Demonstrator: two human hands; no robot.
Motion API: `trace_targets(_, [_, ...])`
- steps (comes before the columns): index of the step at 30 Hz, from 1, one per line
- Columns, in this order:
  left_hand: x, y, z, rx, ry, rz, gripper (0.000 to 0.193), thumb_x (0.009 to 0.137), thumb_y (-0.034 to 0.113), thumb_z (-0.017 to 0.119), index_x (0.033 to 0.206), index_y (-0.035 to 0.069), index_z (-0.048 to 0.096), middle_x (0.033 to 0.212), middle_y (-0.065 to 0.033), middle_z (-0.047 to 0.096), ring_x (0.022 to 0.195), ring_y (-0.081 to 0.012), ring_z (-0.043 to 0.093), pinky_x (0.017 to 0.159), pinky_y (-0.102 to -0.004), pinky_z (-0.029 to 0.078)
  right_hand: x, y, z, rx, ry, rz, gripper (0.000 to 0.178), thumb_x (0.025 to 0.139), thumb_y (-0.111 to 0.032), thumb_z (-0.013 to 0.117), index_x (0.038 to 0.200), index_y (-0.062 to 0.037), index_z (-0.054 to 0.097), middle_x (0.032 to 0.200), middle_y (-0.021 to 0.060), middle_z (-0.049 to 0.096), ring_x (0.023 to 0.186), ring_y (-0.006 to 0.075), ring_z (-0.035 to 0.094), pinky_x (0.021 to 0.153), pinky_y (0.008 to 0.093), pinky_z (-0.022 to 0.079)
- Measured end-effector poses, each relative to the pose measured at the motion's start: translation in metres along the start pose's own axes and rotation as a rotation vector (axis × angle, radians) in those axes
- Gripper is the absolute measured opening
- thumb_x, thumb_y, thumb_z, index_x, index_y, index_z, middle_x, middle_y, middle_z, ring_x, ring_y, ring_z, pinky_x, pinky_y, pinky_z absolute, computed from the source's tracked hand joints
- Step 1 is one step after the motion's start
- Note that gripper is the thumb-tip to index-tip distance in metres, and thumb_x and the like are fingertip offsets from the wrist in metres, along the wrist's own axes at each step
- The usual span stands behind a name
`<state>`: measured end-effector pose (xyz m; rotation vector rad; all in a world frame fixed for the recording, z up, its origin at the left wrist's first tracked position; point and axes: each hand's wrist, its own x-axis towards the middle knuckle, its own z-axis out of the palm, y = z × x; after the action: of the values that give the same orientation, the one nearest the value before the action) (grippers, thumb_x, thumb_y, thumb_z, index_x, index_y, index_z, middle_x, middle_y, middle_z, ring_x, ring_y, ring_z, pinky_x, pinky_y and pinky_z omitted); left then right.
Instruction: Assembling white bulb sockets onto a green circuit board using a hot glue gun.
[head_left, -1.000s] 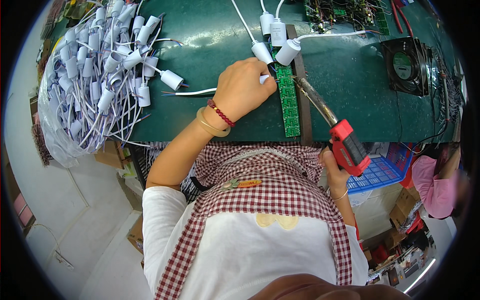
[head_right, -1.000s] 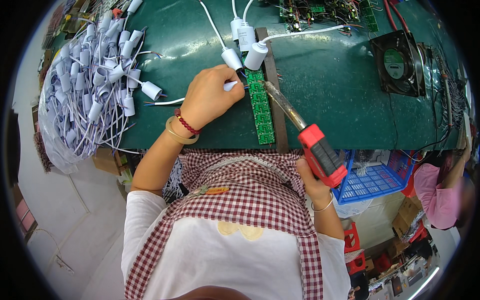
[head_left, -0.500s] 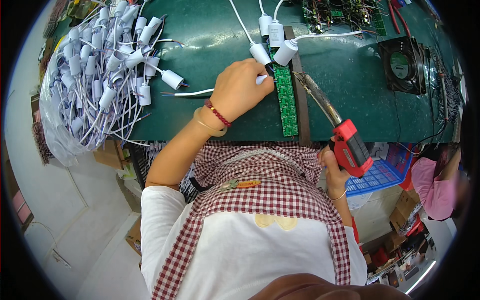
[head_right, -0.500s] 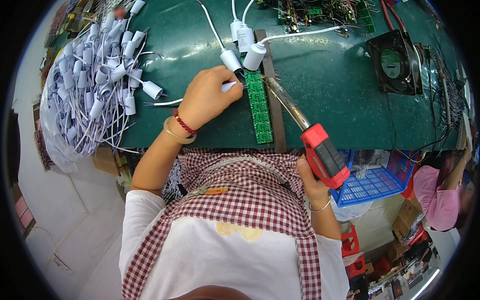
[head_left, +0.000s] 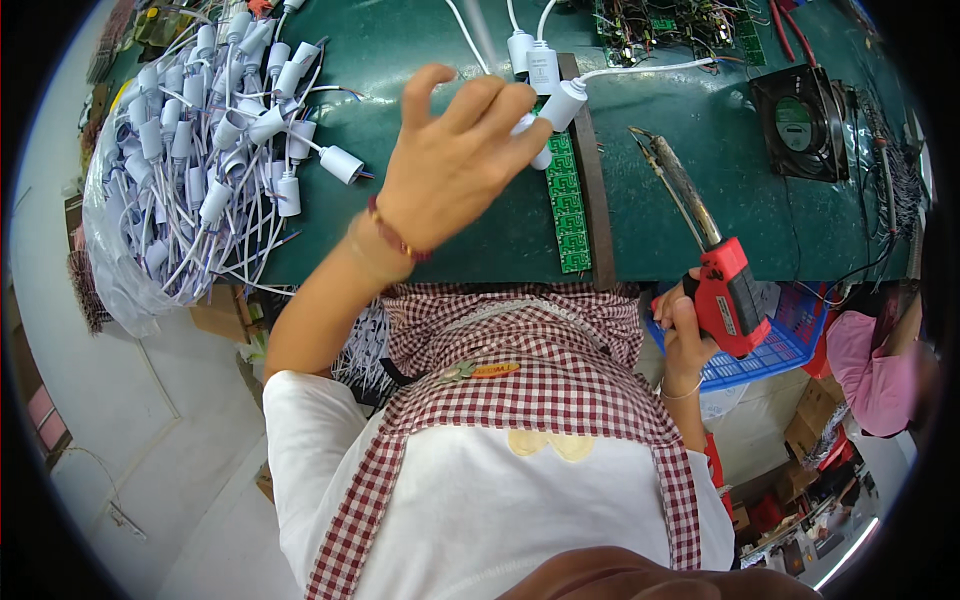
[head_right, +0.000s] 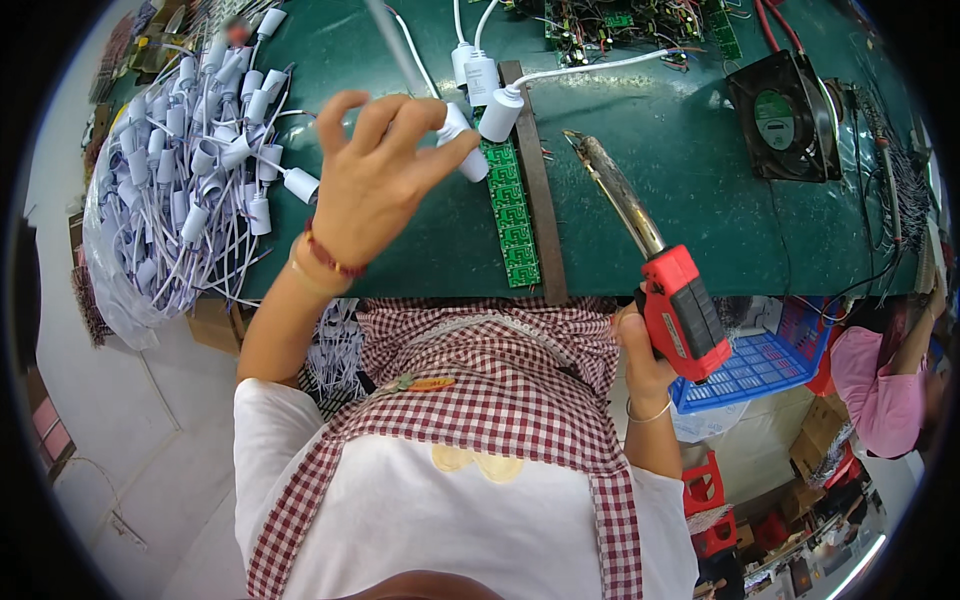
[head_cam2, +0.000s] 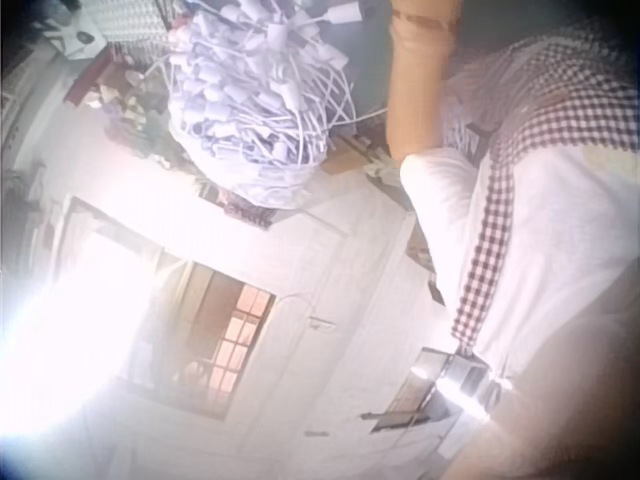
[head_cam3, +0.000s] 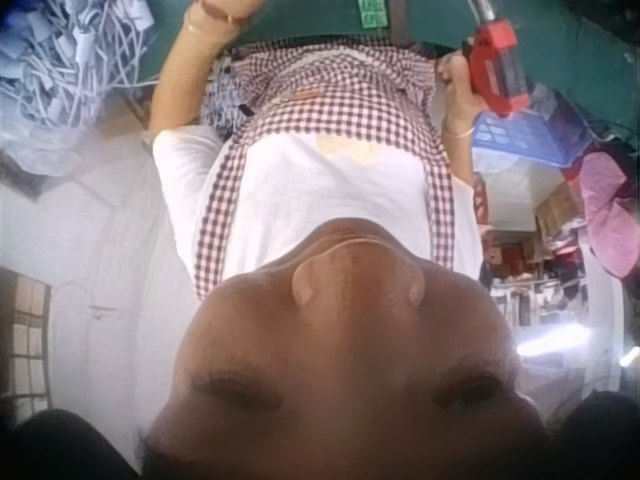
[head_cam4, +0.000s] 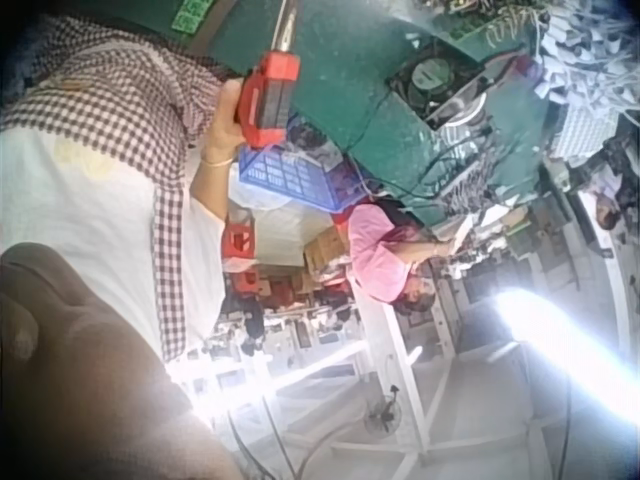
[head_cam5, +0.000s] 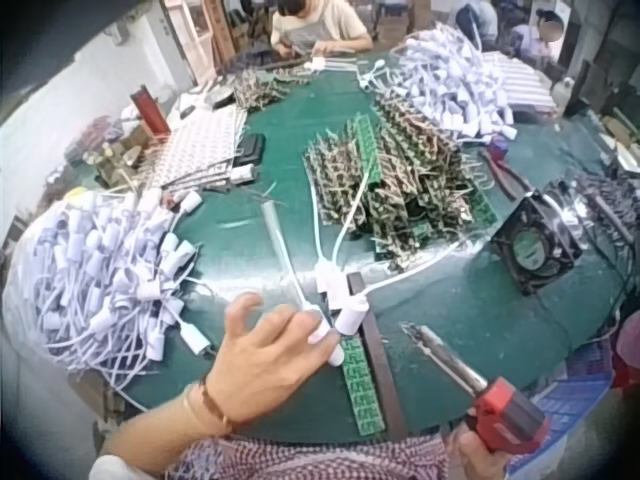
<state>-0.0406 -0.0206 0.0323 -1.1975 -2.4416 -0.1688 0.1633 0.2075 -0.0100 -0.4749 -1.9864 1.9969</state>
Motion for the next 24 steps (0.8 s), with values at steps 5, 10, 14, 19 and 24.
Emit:
trace_targets(5, [-0.011, -0.03, 0.046, -0.594, -0.062, -0.064, 0.041, 0.073, -0.002, 0.061, 0.11, 0.015, 0.065, 0.091, -0.006, 0.056, 0.089, -0.0239, 0.054, 0.085, -0.0362, 0.042, -0.003, -0.002, 0.002, 0.055, -0.013, 0.01, 0.034, 0.087, -0.004, 0.054, 0.119, 0.0057, 0.045, 0.063, 0.0042, 0.045, 0.051, 0.0106, 0.042, 0.051, 0.0269, 0.04])
trace_targets(10, [-0.032, -0.046, 0.018, -0.735, 0.005, -0.247, 0.05, 0.074, -0.01, 0.051, 0.12, 0.007, 0.058, 0.098, -0.0112, 0.06, 0.096, -0.0314, 0.055, 0.089, -0.0381, 0.042, -0.008, -0.007, 0.004, 0.051, 0.084, 0.049, 0.033, 0.088, -0.005, 0.055, 0.118, 0.0051, 0.045, 0.063, 0.0035, 0.045, 0.051, 0.0105, 0.041, 0.051, 0.0266, 0.039])
trace_targets(14, [-0.083, -0.074, -0.027, -0.001, -0.375, -0.461, 0.037, 0.072, -0.008, 0.056, 0.106, 0.007, 0.059, 0.11, -0.0088, 0.058, 0.105, -0.0301, 0.052, 0.086, -0.0407, 0.043, 0.0, -0.006, -0.006, 0.088, 0.037, -0.04, 0.032, 0.089, -0.006, 0.056, 0.118, 0.0045, 0.045, 0.064, 0.0033, 0.046, 0.051, 0.0094, 0.041, 0.05, 0.0248, 0.038])
trace_targets(19, [-0.102, -0.072, -0.025, 0.037, -0.386, -0.382, 0.035, 0.071, 0.002, 0.067, 0.105, 0.009, 0.059, 0.11, -0.0064, 0.058, 0.11, -0.0276, 0.05, 0.087, -0.0399, 0.043, 0.016, -0.006, 0.002, 0.164, -0.021, -0.04, 0.033, 0.087, -0.002, 0.055, 0.117, 0.0071, 0.044, 0.063, 0.0052, 0.045, 0.051, 0.0116, 0.042, 0.051, 0.0265, 0.04])
trace_targets(24, [-0.07, -0.025, -0.024, -0.667, -0.375, -0.472, 0.04, 0.076, 0.018, 0.071, 0.111, 0.007, 0.054, 0.105, -0.0133, 0.058, 0.094, -0.0338, 0.057, 0.081, -0.0404, 0.045, 0.013, -0.013, 0.014, 0.141, -0.026, -0.062, 0.034, 0.088, -0.005, 0.056, 0.117, 0.0057, 0.044, 0.062, 0.0042, 0.045, 0.051, 0.0109, 0.041, 0.05, 0.0257, 0.039])
